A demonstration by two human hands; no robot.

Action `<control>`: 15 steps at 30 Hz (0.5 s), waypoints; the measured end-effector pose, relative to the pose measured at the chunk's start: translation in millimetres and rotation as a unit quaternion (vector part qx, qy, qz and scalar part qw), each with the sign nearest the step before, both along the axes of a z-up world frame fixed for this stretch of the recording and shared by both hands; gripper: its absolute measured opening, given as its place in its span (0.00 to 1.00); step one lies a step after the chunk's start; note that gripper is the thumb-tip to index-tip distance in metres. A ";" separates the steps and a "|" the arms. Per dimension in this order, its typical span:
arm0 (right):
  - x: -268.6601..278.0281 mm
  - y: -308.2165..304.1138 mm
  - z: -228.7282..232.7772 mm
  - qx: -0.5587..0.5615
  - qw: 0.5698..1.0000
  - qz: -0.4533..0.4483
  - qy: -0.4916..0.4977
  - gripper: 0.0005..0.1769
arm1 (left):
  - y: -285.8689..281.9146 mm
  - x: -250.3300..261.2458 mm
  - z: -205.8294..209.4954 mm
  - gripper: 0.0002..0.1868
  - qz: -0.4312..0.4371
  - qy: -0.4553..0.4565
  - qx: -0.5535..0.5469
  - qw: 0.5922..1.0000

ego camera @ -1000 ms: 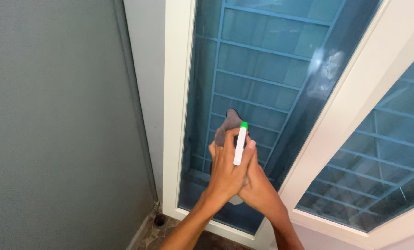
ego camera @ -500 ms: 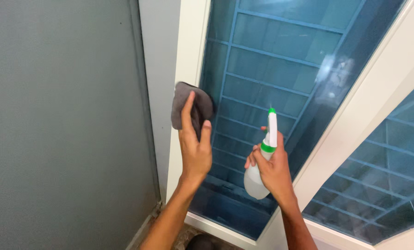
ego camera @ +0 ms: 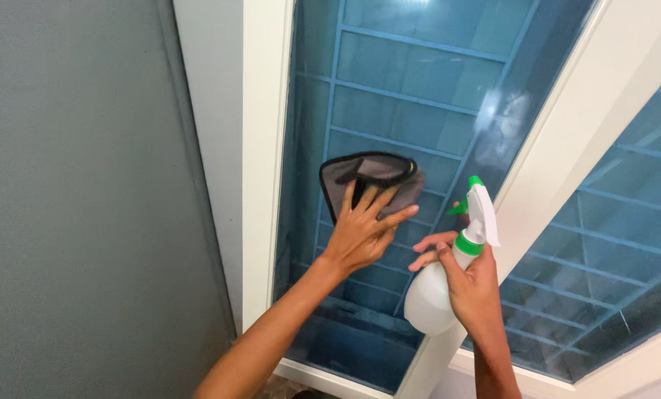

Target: The person sprays a cleaning solution onto a glass window and wipes the surface with a cloth. They repeatedly spray and wipe different sections of the window to clean it.

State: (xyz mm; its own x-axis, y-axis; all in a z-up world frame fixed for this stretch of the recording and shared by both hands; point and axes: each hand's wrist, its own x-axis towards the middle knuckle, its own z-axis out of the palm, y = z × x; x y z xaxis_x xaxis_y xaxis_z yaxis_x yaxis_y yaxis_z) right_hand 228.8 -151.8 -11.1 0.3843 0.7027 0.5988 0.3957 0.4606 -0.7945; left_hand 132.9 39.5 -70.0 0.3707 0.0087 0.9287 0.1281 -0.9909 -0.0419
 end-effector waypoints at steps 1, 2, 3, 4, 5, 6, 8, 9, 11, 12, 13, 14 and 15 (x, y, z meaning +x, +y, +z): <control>0.0 -1.7 2.3 0.006 1.000 0.000 -0.003 0.25 | 5.6 -0.7 -0.3 0.33 0.010 -0.001 -0.002 1.000; 0.1 -3.1 4.7 0.002 1.000 -0.007 -0.008 0.26 | 13.5 -3.7 2.0 0.31 0.020 -0.001 -0.003 1.000; 0.9 -5.8 6.8 -0.003 1.000 -0.015 -0.013 0.26 | 20.7 -4.5 6.4 0.29 0.029 -0.002 -0.005 1.000; 1.8 -7.5 8.8 -0.008 1.000 -0.023 -0.017 0.26 | 27.0 -3.4 13.4 0.29 0.023 -0.052 -0.013 0.998; 2.2 -8.2 10.5 -0.003 1.000 -0.016 -0.017 0.27 | 33.9 -2.7 23.9 0.29 0.018 -0.103 -0.020 0.994; 2.4 -9.8 11.1 0.001 1.000 -0.010 -0.017 0.27 | 39.0 -1.4 35.6 0.30 0.014 -0.153 -0.026 0.988; 4.9 -11.7 11.5 -0.002 1.000 -0.006 -0.015 0.28 | 46.5 2.0 59.8 0.31 0.002 -0.200 -0.043 0.979; 7.4 -12.4 12.2 -0.009 1.000 -0.008 -0.013 0.28 | 47.3 3.0 69.7 0.32 -0.003 -0.222 -0.052 0.974; 12.6 -12.9 13.9 -0.014 1.000 -0.009 -0.006 0.29 | 41.4 11.4 83.5 0.34 0.022 -0.221 -0.093 0.971; 15.1 -12.3 14.8 -0.013 1.000 -0.008 0.000 0.30 | 38.6 15.7 87.3 0.34 0.036 -0.221 -0.113 0.968; 18.0 -12.1 14.8 -0.011 1.000 -0.008 0.005 0.30 | 36.3 19.3 86.4 0.34 0.031 -0.193 -0.089 0.977; 20.8 -12.5 14.8 -0.004 1.000 -0.005 0.006 0.30 | 33.8 22.4 82.2 0.33 0.025 -0.165 -0.065 0.984; 23.0 -12.1 16.1 0.002 1.000 0.001 0.007 0.30 | 32.8 22.3 77.2 0.33 0.023 -0.136 -0.041 0.990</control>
State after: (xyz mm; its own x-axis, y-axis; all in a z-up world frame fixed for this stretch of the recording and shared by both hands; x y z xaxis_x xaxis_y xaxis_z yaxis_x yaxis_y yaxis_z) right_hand 251.9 -163.9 5.0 0.3919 0.7006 0.5964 0.3831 0.4651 -0.7981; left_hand 155.2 72.3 7.2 0.1040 0.0991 0.9896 0.1690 -0.9823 0.0806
